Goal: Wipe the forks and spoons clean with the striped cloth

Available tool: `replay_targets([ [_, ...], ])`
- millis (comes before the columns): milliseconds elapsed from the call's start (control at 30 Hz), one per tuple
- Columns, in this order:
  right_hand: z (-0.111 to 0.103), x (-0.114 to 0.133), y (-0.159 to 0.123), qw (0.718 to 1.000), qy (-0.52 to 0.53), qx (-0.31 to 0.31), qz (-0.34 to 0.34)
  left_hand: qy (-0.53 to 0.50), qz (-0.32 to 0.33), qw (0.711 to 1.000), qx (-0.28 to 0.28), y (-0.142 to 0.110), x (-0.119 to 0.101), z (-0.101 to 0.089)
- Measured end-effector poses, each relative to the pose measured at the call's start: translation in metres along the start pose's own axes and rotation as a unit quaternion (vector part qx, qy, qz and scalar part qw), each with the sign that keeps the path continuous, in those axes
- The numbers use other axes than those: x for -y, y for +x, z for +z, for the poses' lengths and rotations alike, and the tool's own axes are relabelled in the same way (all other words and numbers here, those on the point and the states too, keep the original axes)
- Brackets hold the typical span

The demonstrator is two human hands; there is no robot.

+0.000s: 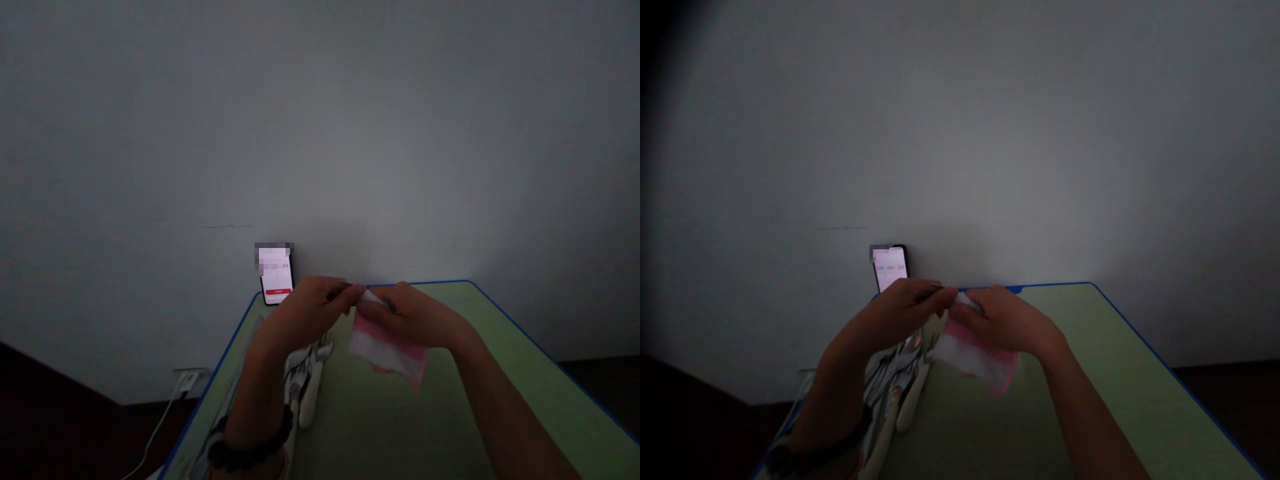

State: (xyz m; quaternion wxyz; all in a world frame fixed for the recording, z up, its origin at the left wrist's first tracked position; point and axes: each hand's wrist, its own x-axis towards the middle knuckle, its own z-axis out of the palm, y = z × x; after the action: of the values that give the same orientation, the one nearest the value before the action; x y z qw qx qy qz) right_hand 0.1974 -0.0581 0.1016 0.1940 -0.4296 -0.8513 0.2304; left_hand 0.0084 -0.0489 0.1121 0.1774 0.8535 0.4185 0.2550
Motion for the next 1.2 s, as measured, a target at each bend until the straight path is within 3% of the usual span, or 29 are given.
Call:
replay_targets([
  [133, 0.001, 0.000, 0.003, 1.000, 0.015, 0.007, -0.005, 0.000, -0.016, 0.998, -0.061, 0.001, 0.007, -0.005],
  [267, -0.002, -0.004, 0.005, 0.999, 0.024, -0.036, -0.002, -0.022, -0.034, 0.992, -0.119, 0.005, 0.013, -0.003],
  [433, -0.003, -0.012, 0.010, 0.996, 0.053, -0.067, -0.015, -0.053, -0.061, 0.987, -0.138, 0.014, 0.015, 0.002],
  [600, 0.001, -0.022, 0.019, 0.977, 0.117, -0.175, 0.021, -0.066, -0.084, 0.982, -0.154, 0.023, 0.021, 0.005],
  [700, 0.004, -0.026, 0.025, 0.961, 0.177, -0.208, 0.043, -0.075, -0.101, 0.979, -0.158, 0.027, 0.027, 0.007],
  [1000, 0.003, -0.019, 0.028, 0.962, 0.231, -0.143, 0.038, -0.101, -0.109, 0.979, -0.142, 0.029, 0.033, 0.002],
  [1200, -0.005, -0.013, 0.023, 0.993, 0.084, -0.067, 0.041, -0.066, -0.081, 0.980, -0.167, 0.022, 0.028, 0.002],
])
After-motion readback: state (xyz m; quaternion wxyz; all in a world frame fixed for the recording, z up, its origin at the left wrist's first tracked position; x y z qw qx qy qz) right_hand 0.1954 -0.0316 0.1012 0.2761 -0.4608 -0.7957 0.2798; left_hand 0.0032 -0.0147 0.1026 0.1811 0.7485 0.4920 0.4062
